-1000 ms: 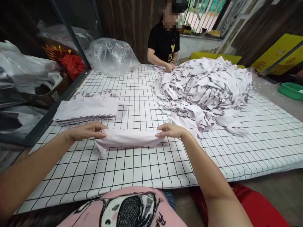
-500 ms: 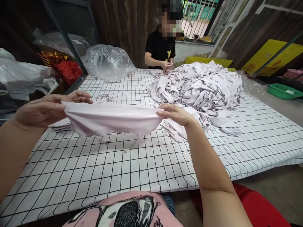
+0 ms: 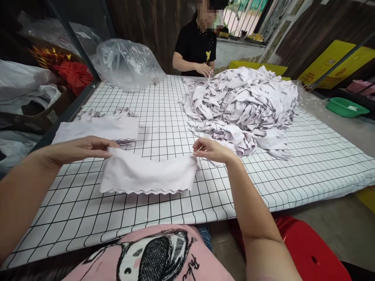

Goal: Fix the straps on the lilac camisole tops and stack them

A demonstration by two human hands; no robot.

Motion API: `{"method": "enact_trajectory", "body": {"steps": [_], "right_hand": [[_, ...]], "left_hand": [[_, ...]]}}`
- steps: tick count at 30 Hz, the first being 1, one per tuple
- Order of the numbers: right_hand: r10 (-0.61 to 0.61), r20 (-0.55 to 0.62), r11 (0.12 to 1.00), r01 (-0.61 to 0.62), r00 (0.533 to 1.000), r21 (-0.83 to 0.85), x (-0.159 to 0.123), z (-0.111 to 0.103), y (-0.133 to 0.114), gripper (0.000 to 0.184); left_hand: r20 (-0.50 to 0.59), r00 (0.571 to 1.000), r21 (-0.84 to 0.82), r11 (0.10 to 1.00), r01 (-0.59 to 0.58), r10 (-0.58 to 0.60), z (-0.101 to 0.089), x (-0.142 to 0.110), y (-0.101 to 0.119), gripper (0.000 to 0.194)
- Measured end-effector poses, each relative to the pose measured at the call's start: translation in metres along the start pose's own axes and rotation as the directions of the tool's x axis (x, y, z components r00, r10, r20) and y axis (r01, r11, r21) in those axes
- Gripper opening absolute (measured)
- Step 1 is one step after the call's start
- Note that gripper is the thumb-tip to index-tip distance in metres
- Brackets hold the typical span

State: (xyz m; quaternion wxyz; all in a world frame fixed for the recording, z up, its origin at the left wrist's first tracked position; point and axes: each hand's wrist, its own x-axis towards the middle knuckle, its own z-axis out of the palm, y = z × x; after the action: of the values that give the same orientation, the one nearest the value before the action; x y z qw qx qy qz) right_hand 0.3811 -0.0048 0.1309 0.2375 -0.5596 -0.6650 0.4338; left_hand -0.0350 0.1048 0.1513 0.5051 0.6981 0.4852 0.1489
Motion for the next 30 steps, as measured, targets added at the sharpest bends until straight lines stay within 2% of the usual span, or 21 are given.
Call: {"method": "enact_trajectory", "body": {"steps": [1,2,4,6,8,10,14,16,18,21,24,27,30], "right_hand": [[0.054,-0.067,0.997,-0.057,0.996,-0.052,0.001,0.010,0.013,0.032],[0.099,-0.134,0.990,-0.111,0.986,-0.082,-0.002,0.020,0.024,0.033],[0.186,-0.202,0.976,-0.204,0.962,-0.073,-0.015,0.041,0.040,0.030],[0.285,-0.200,0.955,-0.295,0.937,-0.019,-0.034,0.063,0.049,0.033],[0.367,-0.189,0.929,-0.370,0.911,0.018,-0.051,0.087,0.052,0.037],[0.403,-0.217,0.911,-0.412,0.889,0.002,-0.061,0.112,0.050,0.038],[0.408,-0.385,0.858,-0.491,0.828,-0.147,-0.060,0.149,0.041,0.034],[0.396,-0.406,0.843,-0.501,0.824,-0.193,-0.056,0.157,0.039,0.029],[0.387,-0.382,0.851,-0.485,0.839,-0.203,-0.054,0.157,0.039,0.023],[0.404,-0.361,0.859,-0.484,0.841,-0.167,-0.059,0.149,0.043,0.014],[0.425,-0.350,0.861,-0.492,0.835,-0.130,-0.069,0.142,0.048,0.009],[0.403,-0.371,0.879,-0.467,0.836,-0.097,-0.077,0.144,0.047,0.014],[0.415,-0.425,0.864,-0.494,0.805,-0.093,-0.078,0.154,0.043,0.028]], "left_hand": [[0.062,0.998,0.055,0.998,0.020,-0.023,0.008,0.004,-0.015,0.045],[0.055,0.996,0.110,0.992,0.059,-0.066,0.016,0.004,-0.031,0.048],[-0.070,0.981,0.153,0.969,0.192,-0.183,0.033,-0.005,-0.057,0.048],[-0.114,0.950,0.164,0.937,0.308,-0.292,0.050,-0.022,-0.076,0.046],[-0.136,0.927,0.220,0.902,0.372,-0.349,0.067,-0.040,-0.087,0.047],[-0.207,0.907,0.307,0.856,0.417,-0.367,0.083,-0.050,-0.092,0.050],[-0.351,0.869,0.401,0.783,0.475,-0.348,0.106,-0.048,-0.096,0.050],[-0.344,0.880,0.396,0.799,0.453,-0.328,0.110,-0.045,-0.096,0.045],[-0.304,0.894,0.329,0.845,0.422,-0.328,0.109,-0.045,-0.096,0.039],[-0.257,0.891,0.060,0.914,0.402,-0.375,0.102,-0.055,-0.096,0.038],[-0.177,0.862,-0.175,0.877,0.448,-0.476,0.098,-0.069,-0.096,0.042],[-0.117,0.840,-0.190,0.843,0.504,-0.529,0.100,-0.079,-0.097,0.043],[-0.164,0.849,-0.004,0.861,0.508,-0.502,0.111,-0.078,-0.094,0.044]]}}
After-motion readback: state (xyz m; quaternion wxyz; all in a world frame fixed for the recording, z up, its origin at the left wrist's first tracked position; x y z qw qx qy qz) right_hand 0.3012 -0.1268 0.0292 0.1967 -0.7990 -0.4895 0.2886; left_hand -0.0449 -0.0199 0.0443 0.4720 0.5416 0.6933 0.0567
